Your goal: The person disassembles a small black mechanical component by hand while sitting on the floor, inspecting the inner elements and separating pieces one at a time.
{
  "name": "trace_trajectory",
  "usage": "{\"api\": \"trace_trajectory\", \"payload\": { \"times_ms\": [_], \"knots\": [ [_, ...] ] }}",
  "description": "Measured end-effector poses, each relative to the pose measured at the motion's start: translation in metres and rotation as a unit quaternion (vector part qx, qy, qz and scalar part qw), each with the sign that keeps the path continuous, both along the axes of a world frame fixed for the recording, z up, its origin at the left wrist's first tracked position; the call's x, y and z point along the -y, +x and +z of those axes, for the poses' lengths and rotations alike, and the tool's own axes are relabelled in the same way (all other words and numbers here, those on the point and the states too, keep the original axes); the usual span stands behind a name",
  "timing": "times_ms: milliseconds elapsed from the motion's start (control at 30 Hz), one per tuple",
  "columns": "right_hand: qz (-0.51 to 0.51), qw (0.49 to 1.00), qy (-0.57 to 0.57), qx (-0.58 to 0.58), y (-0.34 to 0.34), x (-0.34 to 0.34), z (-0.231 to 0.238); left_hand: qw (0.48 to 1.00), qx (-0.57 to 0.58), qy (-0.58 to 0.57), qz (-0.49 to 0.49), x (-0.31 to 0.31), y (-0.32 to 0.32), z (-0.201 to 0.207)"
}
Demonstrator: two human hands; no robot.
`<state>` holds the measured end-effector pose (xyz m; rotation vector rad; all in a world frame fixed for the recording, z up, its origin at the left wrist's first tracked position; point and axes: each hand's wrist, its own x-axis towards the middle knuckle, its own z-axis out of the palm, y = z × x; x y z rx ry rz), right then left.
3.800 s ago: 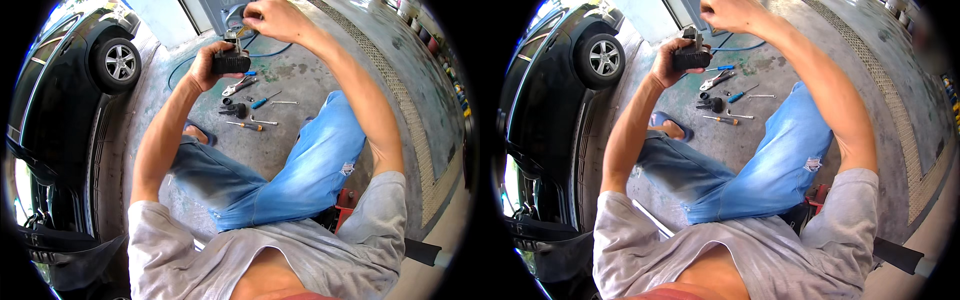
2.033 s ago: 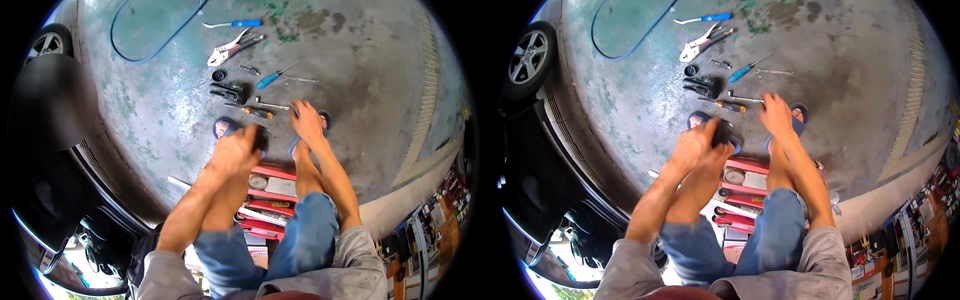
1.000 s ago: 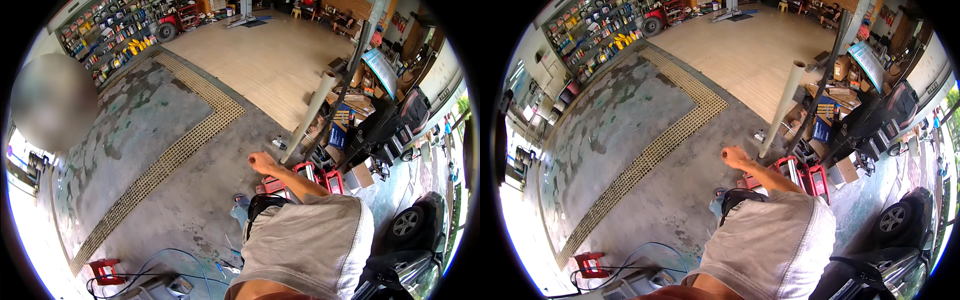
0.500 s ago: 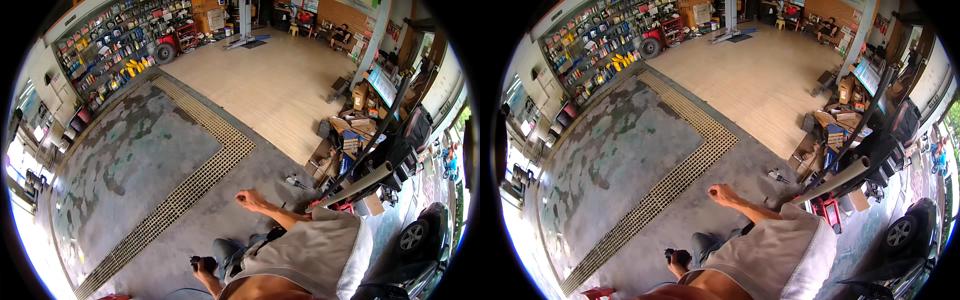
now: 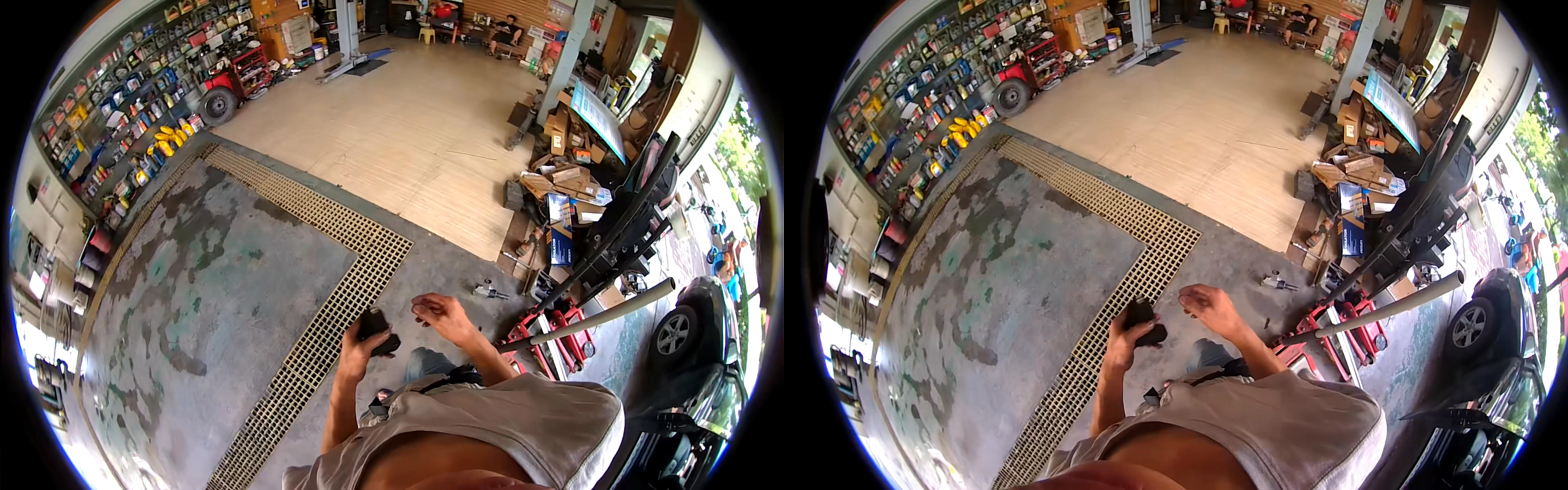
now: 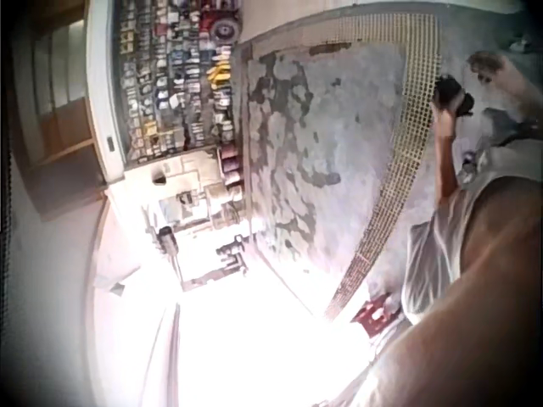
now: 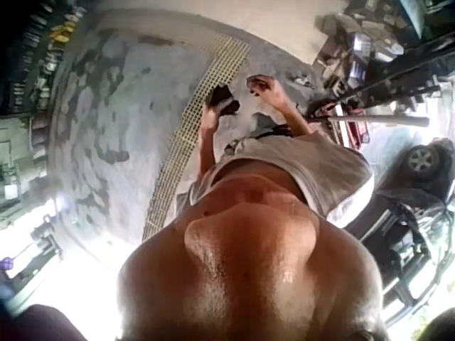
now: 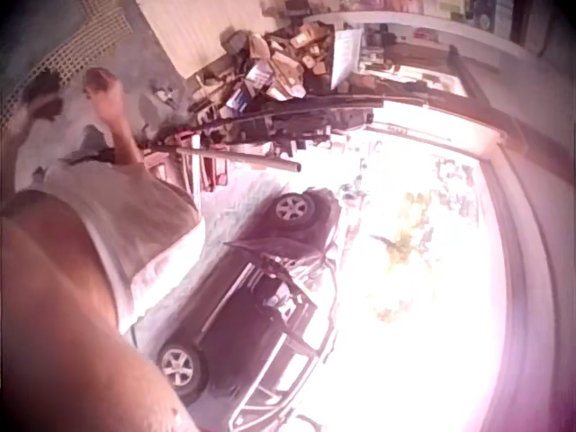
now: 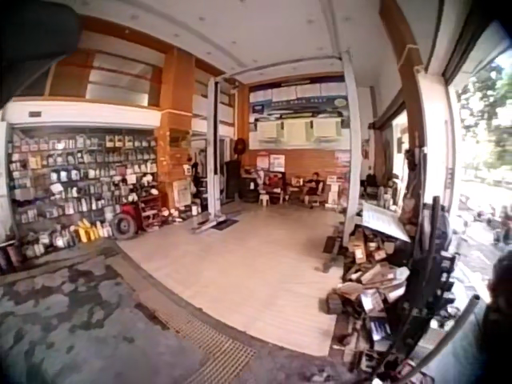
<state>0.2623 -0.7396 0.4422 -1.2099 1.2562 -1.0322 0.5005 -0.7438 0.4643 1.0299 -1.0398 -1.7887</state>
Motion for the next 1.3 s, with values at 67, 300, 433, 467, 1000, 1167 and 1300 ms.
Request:
{"api": "trace_trajectory", "payload": {
  "times_ms": [67, 300, 433, 467, 1000, 1167, 1300],
  "knots": [
    [-0.042, 0.995, 0.036, 0.079, 0.000, 0.008, 0.022, 0.997, 0.030, -0.037, -0.061, 0.040, -0.008, 0.009],
    [-0.069, 0.995, -0.065, 0.039, -0.027, 0.089, 0.063, 0.965, -0.003, -0.021, -0.262, 0.173, -0.058, 0.057],
    [-0.069, 0.989, -0.131, -0.018, -0.057, 0.186, 0.060, 0.978, -0.037, -0.022, -0.206, 0.246, -0.071, 0.064],
    [-0.045, 0.985, -0.151, -0.063, -0.057, 0.211, 0.073, 0.973, -0.055, -0.012, -0.222, 0.265, -0.066, 0.063],
    [0.144, 0.954, -0.255, -0.065, -0.046, 0.551, 0.107, 0.950, -0.166, 0.057, -0.257, 0.581, -0.048, 0.033],
    [0.010, 0.980, -0.182, -0.073, -0.035, 0.638, 0.101, 0.931, -0.212, 0.057, -0.292, 0.709, -0.042, 0.055],
    [-0.100, 0.978, -0.182, 0.016, -0.033, 0.688, 0.098, 0.933, -0.195, -0.018, -0.300, 0.785, -0.052, 0.054]
  ]
}}
